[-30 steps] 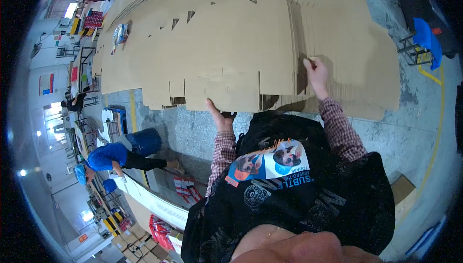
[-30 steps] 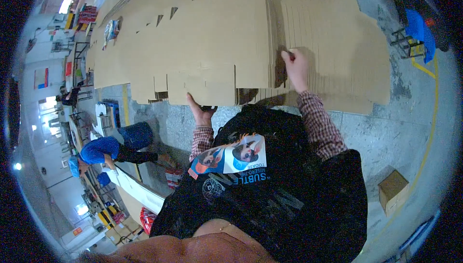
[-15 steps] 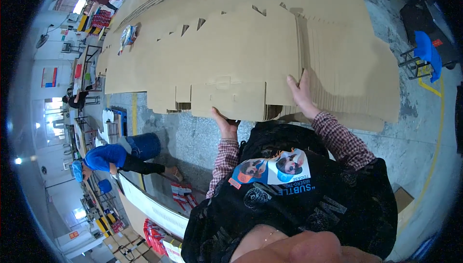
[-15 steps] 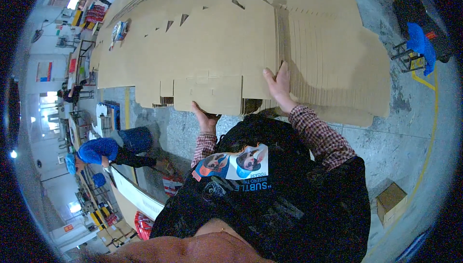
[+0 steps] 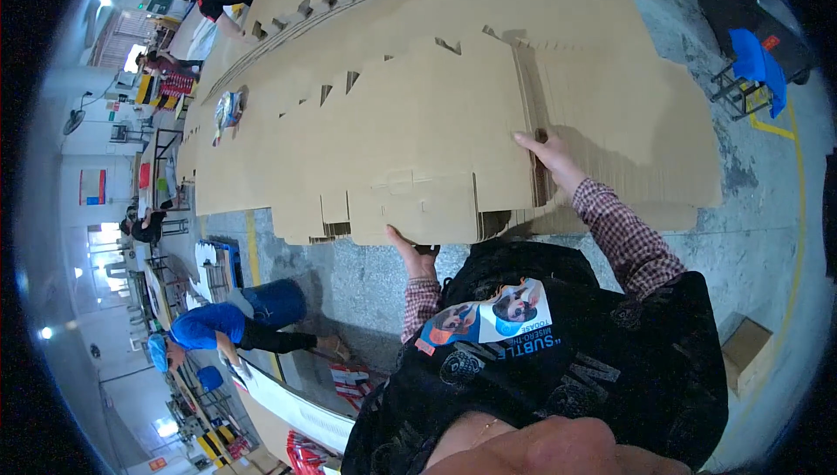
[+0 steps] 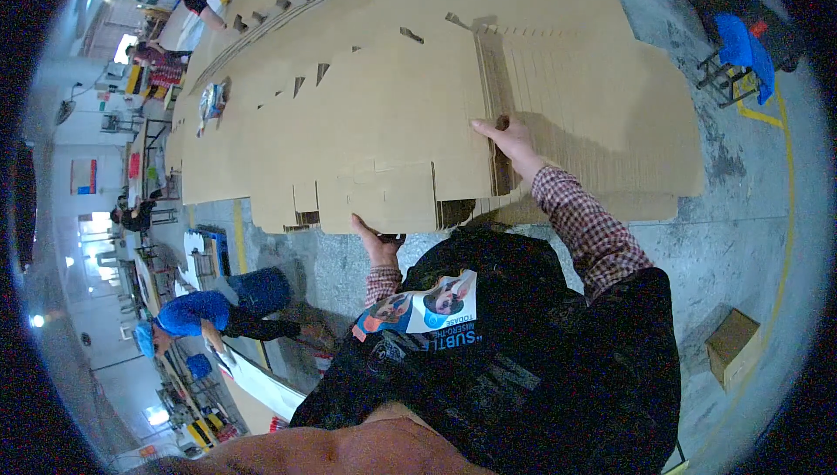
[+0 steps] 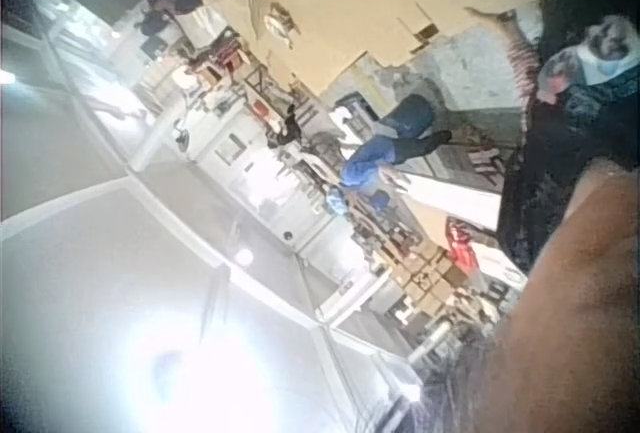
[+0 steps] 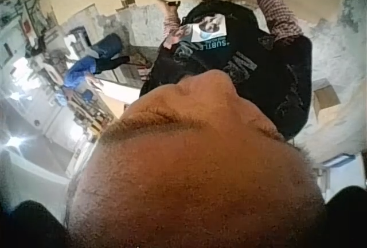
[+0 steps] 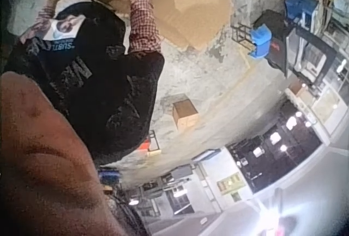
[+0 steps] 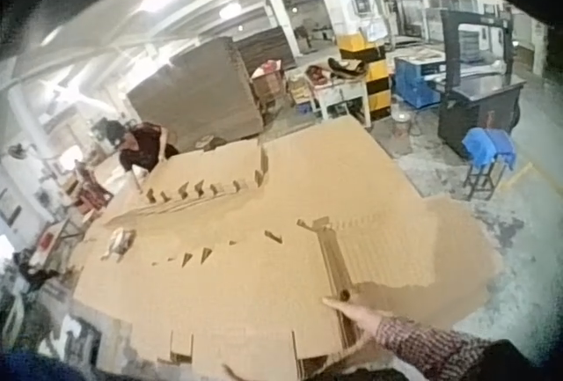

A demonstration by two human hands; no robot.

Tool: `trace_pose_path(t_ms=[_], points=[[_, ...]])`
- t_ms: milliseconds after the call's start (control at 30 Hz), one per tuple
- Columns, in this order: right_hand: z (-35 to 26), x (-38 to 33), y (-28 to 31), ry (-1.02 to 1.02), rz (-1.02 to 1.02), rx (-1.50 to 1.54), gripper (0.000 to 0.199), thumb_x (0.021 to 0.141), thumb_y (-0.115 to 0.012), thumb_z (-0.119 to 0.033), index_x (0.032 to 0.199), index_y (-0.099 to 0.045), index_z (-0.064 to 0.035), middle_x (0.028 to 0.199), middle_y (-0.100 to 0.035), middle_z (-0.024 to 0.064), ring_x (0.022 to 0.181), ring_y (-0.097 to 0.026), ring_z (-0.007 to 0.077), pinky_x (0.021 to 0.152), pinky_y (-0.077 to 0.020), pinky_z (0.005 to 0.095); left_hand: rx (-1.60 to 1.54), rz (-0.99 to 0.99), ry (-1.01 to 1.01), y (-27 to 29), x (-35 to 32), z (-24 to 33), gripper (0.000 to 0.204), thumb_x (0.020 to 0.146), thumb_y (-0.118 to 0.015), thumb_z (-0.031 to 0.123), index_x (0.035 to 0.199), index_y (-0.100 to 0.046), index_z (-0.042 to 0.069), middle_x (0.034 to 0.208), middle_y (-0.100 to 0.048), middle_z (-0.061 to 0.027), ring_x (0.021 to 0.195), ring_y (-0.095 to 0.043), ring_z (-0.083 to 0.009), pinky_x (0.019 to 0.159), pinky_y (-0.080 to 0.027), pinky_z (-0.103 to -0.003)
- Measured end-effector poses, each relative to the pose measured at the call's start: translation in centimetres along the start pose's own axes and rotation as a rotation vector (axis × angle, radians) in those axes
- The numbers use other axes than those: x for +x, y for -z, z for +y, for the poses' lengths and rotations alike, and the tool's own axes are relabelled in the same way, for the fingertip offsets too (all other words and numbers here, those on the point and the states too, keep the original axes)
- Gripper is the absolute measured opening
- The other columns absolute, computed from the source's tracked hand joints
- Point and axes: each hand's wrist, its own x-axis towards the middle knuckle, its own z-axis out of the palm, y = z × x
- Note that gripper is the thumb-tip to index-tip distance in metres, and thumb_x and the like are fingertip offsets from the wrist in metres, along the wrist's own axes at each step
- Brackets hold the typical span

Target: Organizing and stacking large pre-cut cardboard sheets for packaging.

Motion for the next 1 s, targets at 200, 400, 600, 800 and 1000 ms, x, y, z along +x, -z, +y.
trace_pose_path(t_ms=[200, 400, 600, 800, 1000], points=[[3.2, 0.6, 0.1, 0.083, 0.13, 0.011, 0.061, 0.06, -0.07, -0.033, 0.1, -0.044, 0.0058, 0.094, -0.054, 0.0137, 0.085, -0.052, 0.0217, 0.075, -0.0408, 0.0315, -0.042, 0.003, 0.077, 1.5, 0.5, 0.1, 0.072, 0.071, -0.031, 0.067, 0.124, -0.027, 0.019, 0.124, -0.033, -0.0081, 0.11, -0.035, -0.027, 0.086, -0.032, -0.046], [1.7, -1.0, -0.1, 0.066, 0.087, 0.005, 0.067, 0.06, -0.07, -0.033, 0.106, -0.038, 0.0039, 0.099, -0.05, 0.0137, 0.091, -0.049, 0.0222, 0.079, -0.0385, 0.0321, -0.033, -0.044, -0.094, 2.8, 1.8, -1.0, 0.068, 0.075, -0.03, 0.062, 0.125, -0.026, 0.016, 0.124, -0.033, -0.0074, 0.111, -0.034, -0.0268, 0.086, -0.034, -0.044], [2.7, 1.5, 1.8, -0.032, -0.08, 0.068, 0.06, 0.067, -0.065, -0.033, 0.103, -0.039, 0.007, 0.098, -0.05, 0.0127, 0.092, -0.048, 0.0194, 0.079, -0.0373, 0.0308, -0.092, 0.017, -0.099, 0.1, 0.6, -0.4, 0.064, 0.081, -0.029, 0.054, 0.126, -0.023, 0.009, 0.127, -0.029, -0.0075, 0.114, -0.032, -0.0234, 0.093, -0.029, -0.036], [0.9, -0.2, 0.8, 0.085, -0.063, -0.027, 0.042, 0.07, -0.063, -0.029, 0.095, -0.051, 0.0027, 0.095, -0.054, 0.0091, 0.087, -0.05, 0.0148, 0.077, -0.0381, 0.0275, -0.064, 0.087, -0.13, -0.2, 0.9, -0.7, 0.066, 0.08, -0.031, 0.054, 0.126, -0.023, 0.008, 0.126, -0.029, -0.0087, 0.114, -0.031, -0.0233, 0.092, -0.028, -0.036], [-2.0, -2.3, 0.3, 0.037, -0.244, 0.129, 0.055, 0.072, -0.06, -0.03, 0.112, -0.039, 0.001, 0.106, -0.047, 0.007, 0.096, -0.045, 0.015, 0.081, -0.0359, 0.027, 0.059, 0.335, 0.11, 3.1, -1.4, 1.1, 0.07, 0.076, -0.041, 0.054, 0.123, -0.024, 0.005, 0.122, -0.032, -0.0123, 0.109, -0.035, -0.0239, 0.084, -0.034, -0.038]])
